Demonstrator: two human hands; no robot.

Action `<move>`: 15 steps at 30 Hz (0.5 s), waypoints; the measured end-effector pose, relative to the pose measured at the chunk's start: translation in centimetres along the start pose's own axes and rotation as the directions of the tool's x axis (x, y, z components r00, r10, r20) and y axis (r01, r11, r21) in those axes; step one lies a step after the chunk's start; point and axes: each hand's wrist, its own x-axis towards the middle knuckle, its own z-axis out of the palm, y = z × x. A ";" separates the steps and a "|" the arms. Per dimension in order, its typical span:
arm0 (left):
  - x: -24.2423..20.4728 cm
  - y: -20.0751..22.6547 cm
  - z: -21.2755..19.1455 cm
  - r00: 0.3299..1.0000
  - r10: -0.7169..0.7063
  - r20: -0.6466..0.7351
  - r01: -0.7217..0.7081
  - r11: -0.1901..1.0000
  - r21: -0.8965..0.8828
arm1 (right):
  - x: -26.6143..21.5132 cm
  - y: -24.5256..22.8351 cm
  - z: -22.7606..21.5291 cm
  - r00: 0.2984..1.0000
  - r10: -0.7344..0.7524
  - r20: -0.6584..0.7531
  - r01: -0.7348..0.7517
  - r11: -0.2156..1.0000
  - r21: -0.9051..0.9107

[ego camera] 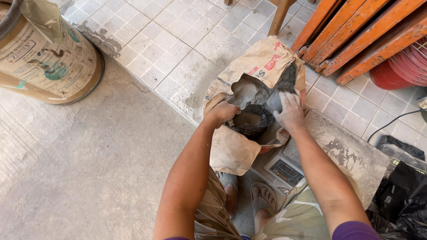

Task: The person scoops cement powder from a large bag into small plastic bags and weighs each one on a scale.

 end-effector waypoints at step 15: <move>-3.2 2.9 -0.1 0.998 -0.038 -0.058 0.033 0.996 -0.078 | 2.9 -7.7 -4.3 0.332 0.541 0.773 -0.771 0.628 -0.109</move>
